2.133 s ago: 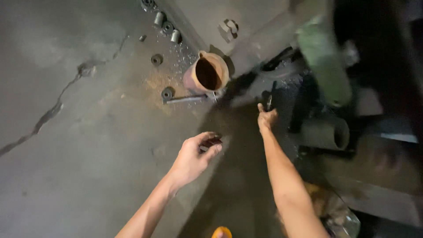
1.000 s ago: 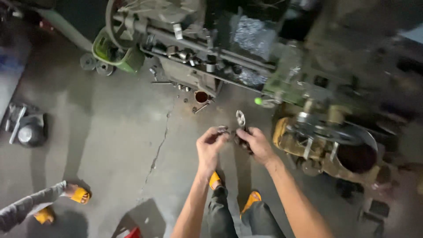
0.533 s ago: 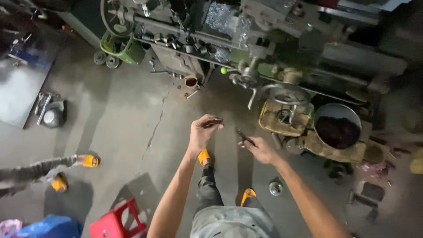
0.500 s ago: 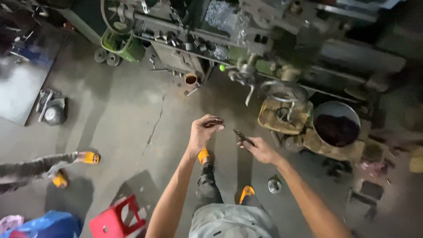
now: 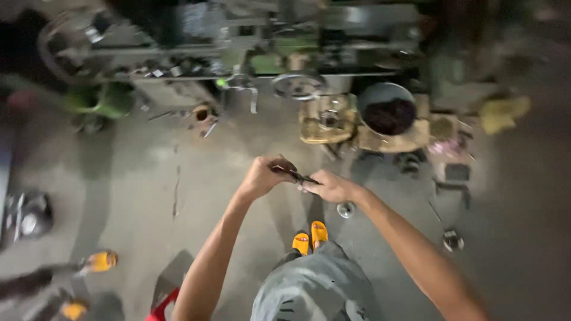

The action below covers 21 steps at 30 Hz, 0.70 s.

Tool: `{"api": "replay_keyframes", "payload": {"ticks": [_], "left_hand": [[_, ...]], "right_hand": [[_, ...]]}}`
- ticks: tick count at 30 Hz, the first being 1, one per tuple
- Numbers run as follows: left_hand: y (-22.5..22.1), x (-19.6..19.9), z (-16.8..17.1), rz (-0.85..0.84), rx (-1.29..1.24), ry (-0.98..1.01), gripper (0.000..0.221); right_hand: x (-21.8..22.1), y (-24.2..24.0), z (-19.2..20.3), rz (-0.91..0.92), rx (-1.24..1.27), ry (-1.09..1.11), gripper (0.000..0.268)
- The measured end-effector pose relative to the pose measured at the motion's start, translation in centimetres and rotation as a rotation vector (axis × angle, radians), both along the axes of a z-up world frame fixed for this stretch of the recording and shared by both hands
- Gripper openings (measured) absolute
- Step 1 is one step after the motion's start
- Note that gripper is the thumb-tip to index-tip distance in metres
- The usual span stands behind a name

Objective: Repairing or assembling mechanical clutch components on the floor using pliers and a screwdriver.

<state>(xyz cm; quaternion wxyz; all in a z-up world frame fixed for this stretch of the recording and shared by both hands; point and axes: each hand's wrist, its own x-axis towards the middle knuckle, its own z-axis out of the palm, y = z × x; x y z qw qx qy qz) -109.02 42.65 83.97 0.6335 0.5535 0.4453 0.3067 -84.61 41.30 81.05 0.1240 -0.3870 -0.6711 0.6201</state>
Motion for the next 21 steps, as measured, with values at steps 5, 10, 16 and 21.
{"api": "replay_keyframes", "payload": {"ticks": [5, 10, 16, 21], "left_hand": [[-1.0, 5.2, -0.3, -0.149, -0.017, 0.105, 0.021], [-3.3, 12.5, -2.0, -0.319, 0.076, 0.014, 0.018], [-6.8, 24.6, -1.9, -0.586, 0.272, 0.014, 0.02], [-10.9, 37.3, -2.5, -0.746, 0.261, -0.178, 0.02]], "right_hand": [[4.3, -5.3, 1.3, -0.164, 0.095, -0.244, 0.035], [9.6, -11.7, 2.5, -0.335, 0.063, -0.45, 0.037], [18.9, -19.9, 6.0, -0.598, 0.046, -0.421, 0.034], [27.7, -26.0, 7.7, -0.817, -0.166, -0.434, 0.032]]}}
